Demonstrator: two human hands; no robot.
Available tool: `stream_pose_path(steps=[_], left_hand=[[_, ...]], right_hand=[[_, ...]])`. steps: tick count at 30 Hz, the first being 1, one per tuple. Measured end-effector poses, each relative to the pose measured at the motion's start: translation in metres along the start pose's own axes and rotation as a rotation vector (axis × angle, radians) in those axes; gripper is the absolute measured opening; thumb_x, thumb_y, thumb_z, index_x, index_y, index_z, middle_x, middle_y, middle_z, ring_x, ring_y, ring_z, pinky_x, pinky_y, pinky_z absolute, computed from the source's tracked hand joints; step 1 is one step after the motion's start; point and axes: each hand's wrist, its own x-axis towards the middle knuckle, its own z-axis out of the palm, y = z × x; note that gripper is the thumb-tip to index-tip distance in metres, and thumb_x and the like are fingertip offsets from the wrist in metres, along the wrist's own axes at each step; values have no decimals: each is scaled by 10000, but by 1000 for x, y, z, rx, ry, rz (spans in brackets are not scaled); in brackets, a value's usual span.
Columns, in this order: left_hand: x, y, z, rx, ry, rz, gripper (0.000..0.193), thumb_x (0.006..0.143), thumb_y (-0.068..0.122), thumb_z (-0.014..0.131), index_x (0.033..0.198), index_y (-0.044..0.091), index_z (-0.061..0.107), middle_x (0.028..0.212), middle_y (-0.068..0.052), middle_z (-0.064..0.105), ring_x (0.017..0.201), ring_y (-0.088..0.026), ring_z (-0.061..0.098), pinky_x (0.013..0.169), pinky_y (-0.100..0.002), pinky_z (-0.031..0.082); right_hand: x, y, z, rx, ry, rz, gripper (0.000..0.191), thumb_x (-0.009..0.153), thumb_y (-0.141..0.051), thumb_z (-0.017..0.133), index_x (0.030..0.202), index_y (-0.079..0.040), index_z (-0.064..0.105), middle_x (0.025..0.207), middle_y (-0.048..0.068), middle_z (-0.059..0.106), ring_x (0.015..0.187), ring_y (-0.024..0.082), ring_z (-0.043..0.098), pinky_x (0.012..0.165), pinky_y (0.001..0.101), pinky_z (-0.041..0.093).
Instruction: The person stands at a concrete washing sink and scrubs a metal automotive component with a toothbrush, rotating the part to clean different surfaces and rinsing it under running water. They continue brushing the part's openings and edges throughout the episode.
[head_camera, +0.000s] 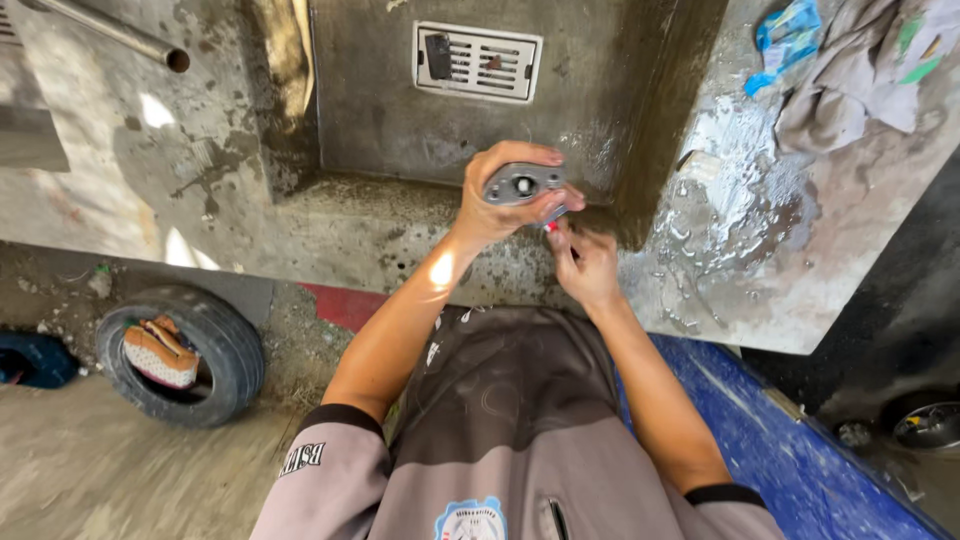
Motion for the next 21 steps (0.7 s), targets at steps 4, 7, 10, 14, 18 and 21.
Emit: stream_pose_path(steps=[4,7,10,14,18,21], left_hand=[[2,0,-2,-88,26,25,336,936,-39,786,1212,0,599,980,-154,723,959,-320,782,850,-461,684],[1,1,1,-25,18,16,345,938,-21,795,1217,7,593,972,-159,735,950,-319,784,831,-455,692],[2,0,4,-10,55,90,338,944,-10,788,1224,11,598,1016,-165,718,946,-311,770,842,-456,683],[1,1,3,-17,28,31,352,939,-19,793,1233,13,601,1028,-176,723,945,-309,767,810,-440,670],[2,3,-2,-83,42,71,337,924,-17,781,1209,16,605,1060,-172,693,976,-323,780,845,-498,689],[2,4,1,-149,112,-26,343,968,-14,756,1260,35,584,995,-157,756,955,-278,788,861,-460,679]], right_hand=[[-2,3,-3,-66,-37,-65,246,1029,-218,649,865,-51,727,729,147,655,662,324,669,653,426,533],[-3,4,-5,-80,-87,35,185,1002,-171,672,909,-32,750,708,160,647,641,337,658,627,437,516],[1,5,-7,-10,-12,-140,154,996,-150,659,980,-30,754,774,159,676,701,326,687,670,432,541],[8,3,-10,-21,-105,46,190,968,-139,707,828,-12,724,684,176,635,594,335,631,594,439,498],[16,-6,-11,-129,24,-233,149,994,-161,668,972,-26,726,856,166,692,817,356,710,785,461,553],[17,-16,-12,-175,-56,-13,149,956,-136,707,878,-13,740,745,168,672,667,349,678,650,434,531]])
